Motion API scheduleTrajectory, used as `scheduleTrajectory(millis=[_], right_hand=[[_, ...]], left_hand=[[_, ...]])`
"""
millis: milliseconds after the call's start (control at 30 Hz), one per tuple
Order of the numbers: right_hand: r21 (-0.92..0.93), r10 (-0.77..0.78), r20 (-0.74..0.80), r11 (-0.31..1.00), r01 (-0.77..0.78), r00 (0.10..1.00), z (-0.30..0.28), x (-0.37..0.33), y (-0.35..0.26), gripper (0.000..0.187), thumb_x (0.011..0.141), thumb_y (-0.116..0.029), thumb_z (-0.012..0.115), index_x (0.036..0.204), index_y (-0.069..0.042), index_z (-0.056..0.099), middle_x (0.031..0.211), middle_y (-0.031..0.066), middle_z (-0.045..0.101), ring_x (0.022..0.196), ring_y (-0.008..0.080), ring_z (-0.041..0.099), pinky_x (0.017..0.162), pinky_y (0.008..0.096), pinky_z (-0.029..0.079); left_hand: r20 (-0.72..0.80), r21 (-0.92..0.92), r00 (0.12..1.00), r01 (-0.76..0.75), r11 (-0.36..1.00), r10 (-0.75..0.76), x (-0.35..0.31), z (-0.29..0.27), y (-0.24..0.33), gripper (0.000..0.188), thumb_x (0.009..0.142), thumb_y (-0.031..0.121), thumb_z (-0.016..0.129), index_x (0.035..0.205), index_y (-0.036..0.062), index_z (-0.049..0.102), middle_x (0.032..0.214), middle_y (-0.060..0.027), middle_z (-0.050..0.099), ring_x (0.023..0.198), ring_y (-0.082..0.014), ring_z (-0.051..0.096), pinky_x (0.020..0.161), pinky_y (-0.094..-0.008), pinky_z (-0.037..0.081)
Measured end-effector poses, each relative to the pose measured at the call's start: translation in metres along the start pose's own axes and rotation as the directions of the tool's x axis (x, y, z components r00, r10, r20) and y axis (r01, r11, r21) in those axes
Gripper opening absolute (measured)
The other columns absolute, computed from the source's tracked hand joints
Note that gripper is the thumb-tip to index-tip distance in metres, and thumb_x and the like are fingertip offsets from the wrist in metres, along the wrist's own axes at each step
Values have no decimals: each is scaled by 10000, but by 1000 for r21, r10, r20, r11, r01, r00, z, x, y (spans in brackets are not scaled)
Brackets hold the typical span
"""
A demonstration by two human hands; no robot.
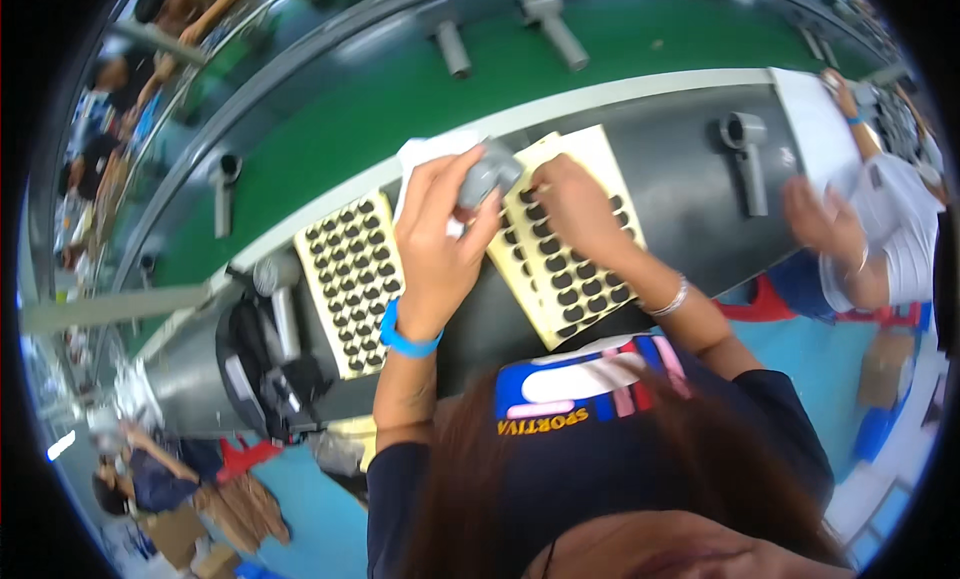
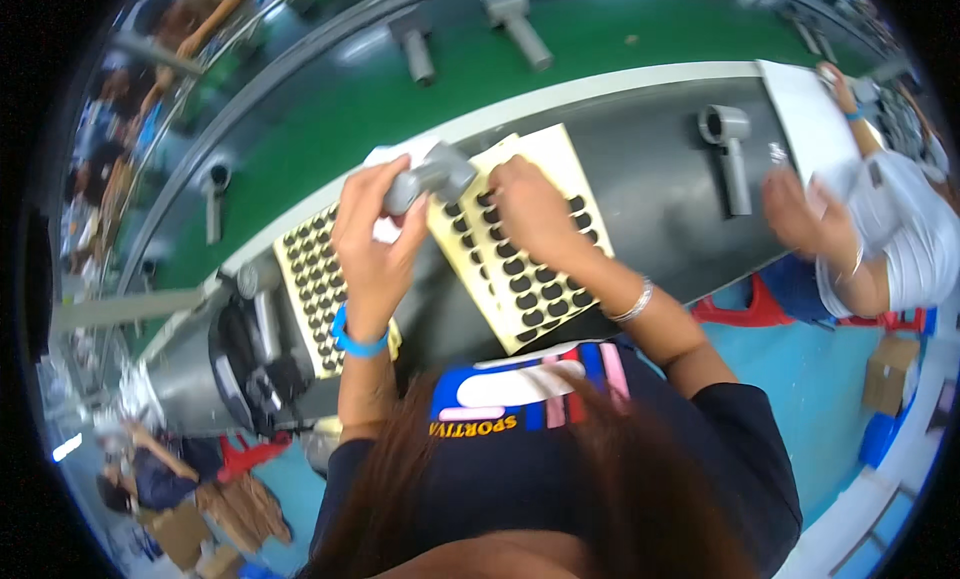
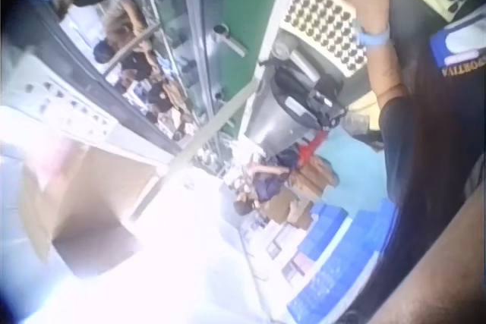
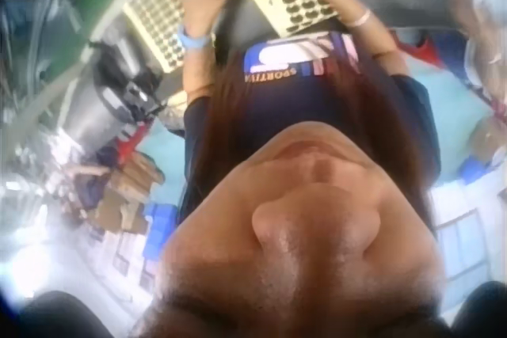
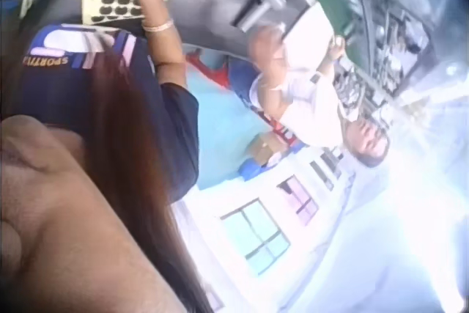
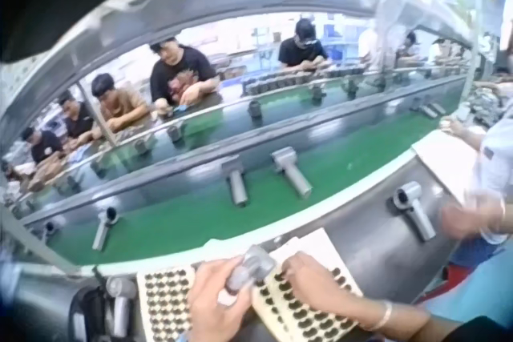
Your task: Peeling small circular adhesive pads from a sheet and applying them to the bottom of cylindrical components at a manual assembly station.
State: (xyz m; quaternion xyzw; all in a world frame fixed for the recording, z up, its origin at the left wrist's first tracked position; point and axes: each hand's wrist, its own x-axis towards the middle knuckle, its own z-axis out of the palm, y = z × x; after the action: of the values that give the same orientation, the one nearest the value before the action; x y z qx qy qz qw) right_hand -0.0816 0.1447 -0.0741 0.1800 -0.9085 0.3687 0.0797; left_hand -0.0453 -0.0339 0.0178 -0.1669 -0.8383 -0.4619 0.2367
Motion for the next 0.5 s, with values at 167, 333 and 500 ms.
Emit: scheduleTrajectory(millis=[167,333,500], right_hand=[[97,1,44,995,-5,999,-2,-3,3,58,817,-2,591,868,-27,579,919,141,546,867,330,563,771,379,464],[466,93,80,877,-119,992,-12,-4,15,71,872,-23,594,913,-42,539,932,80,524,819,183,585,711,309,478],[598,190,44,781,-178,981,-17,-4,13,43,891,-28,573,895,-28,530,881,86,537,792,183,563,740,317,462]], left_hand=[[-38,-35,995,89,995,-91,-2,5,-10,381,777,-17,701,1149,2,623,1101,-133,594,862,-192,598,629,-261,491],[2,-200,976,215,956,-219,-2,8,-12,389,814,-41,667,1193,5,594,1122,-90,628,861,-117,568,657,-229,451],[-10,-153,971,234,960,-238,-4,7,-8,351,849,1,640,1197,8,594,1119,-95,639,811,-123,578,651,-240,453]])
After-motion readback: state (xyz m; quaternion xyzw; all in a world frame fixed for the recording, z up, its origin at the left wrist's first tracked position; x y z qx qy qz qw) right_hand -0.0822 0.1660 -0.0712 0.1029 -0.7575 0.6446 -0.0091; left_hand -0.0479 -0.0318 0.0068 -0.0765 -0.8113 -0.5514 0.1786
